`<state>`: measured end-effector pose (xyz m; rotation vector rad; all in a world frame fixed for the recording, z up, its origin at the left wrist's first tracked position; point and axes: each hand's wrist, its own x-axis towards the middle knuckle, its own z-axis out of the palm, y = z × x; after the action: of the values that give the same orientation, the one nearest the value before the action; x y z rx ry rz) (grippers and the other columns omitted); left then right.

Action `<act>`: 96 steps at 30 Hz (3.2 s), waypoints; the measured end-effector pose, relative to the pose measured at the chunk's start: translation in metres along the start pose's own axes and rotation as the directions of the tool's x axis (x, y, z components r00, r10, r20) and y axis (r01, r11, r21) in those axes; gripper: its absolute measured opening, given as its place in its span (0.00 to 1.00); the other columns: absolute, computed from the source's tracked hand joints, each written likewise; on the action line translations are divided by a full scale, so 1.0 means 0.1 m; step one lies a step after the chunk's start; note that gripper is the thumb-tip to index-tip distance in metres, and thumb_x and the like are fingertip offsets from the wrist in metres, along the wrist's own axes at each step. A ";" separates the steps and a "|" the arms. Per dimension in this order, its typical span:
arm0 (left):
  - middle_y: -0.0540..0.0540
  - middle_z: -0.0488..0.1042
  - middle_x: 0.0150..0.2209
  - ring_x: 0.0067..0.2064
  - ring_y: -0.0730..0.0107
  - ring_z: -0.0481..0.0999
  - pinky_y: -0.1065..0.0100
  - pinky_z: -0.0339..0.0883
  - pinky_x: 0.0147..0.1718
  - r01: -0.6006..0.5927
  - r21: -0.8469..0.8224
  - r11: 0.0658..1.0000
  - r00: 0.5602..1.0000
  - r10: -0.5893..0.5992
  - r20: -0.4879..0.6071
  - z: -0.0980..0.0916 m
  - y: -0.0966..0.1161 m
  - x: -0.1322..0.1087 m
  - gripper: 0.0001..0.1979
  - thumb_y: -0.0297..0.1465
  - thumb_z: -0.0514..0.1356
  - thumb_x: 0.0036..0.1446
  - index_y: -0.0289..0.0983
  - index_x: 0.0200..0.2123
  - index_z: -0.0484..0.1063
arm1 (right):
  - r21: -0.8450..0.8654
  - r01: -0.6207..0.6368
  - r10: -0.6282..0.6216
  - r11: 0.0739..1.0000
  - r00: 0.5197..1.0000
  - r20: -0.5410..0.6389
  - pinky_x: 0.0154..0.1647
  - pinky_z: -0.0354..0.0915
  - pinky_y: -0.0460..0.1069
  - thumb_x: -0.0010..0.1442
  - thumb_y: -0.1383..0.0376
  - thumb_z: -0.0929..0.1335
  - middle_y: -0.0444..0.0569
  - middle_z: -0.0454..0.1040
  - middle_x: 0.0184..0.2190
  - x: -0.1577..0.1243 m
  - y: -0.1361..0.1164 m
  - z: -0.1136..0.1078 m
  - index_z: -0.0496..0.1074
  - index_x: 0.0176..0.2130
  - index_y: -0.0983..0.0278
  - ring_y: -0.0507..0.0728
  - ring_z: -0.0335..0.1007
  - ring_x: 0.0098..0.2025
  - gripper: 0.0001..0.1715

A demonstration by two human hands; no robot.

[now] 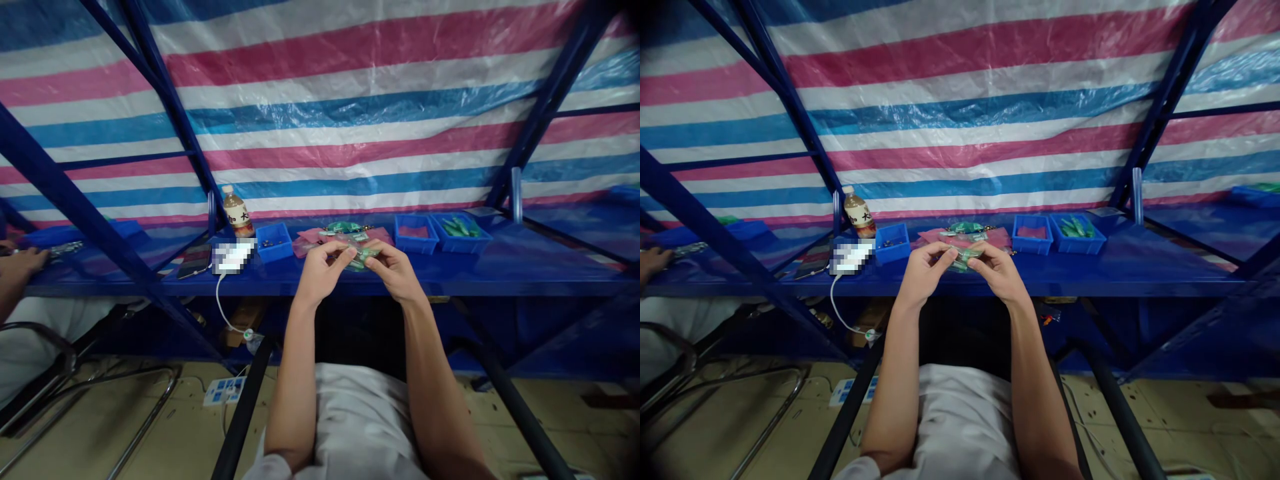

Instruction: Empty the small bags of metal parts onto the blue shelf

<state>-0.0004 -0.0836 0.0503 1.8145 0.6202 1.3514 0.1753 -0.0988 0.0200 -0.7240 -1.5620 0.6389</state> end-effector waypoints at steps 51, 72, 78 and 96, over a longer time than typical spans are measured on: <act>0.45 0.77 0.35 0.36 0.68 0.74 0.70 0.67 0.35 0.000 -0.028 1.000 0.997 -0.002 -0.072 0.09 -0.03 0.00 0.14 0.39 0.64 0.58 0.34 0.40 0.77 | 0.090 -0.051 0.062 0.995 0.991 -0.122 0.38 0.66 0.48 0.58 0.59 0.72 0.43 0.69 0.33 0.02 -0.30 0.12 0.71 0.37 0.61 0.52 0.67 0.35 0.10; 0.43 0.79 0.41 0.42 0.64 0.75 0.68 0.67 0.42 -0.021 0.069 0.997 1.000 0.021 -0.001 0.01 -0.02 0.01 0.17 0.42 0.61 0.61 0.34 0.43 0.78 | -0.156 -0.131 0.124 0.979 0.991 -0.056 0.40 0.64 0.50 0.59 0.56 0.71 0.46 0.75 0.34 0.00 -0.27 0.03 0.75 0.38 0.63 0.55 0.69 0.36 0.13; 0.43 0.79 0.38 0.40 0.64 0.75 0.67 0.67 0.40 0.014 0.054 0.998 0.998 -0.017 0.053 0.00 -0.02 0.02 0.16 0.41 0.63 0.59 0.33 0.42 0.78 | -0.015 -0.146 0.143 0.989 0.982 -0.124 0.35 0.64 0.48 0.55 0.57 0.73 0.44 0.74 0.30 0.03 -0.16 0.08 0.74 0.34 0.63 0.53 0.67 0.32 0.12; 0.43 0.79 0.37 0.30 0.72 0.72 0.71 0.67 0.28 0.129 -0.143 0.981 0.991 -0.133 -0.017 0.01 -0.09 0.04 0.18 0.40 0.69 0.51 0.33 0.41 0.79 | -0.036 -0.150 0.139 0.988 0.966 -0.216 0.30 0.63 0.48 0.58 0.52 0.72 0.44 0.70 0.26 0.04 -0.20 0.08 0.74 0.33 0.63 0.52 0.64 0.28 0.16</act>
<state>0.0021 -0.0757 0.0448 1.6165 0.6303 1.2992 0.1653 -0.1091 0.0366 -0.9219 -1.3406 0.6083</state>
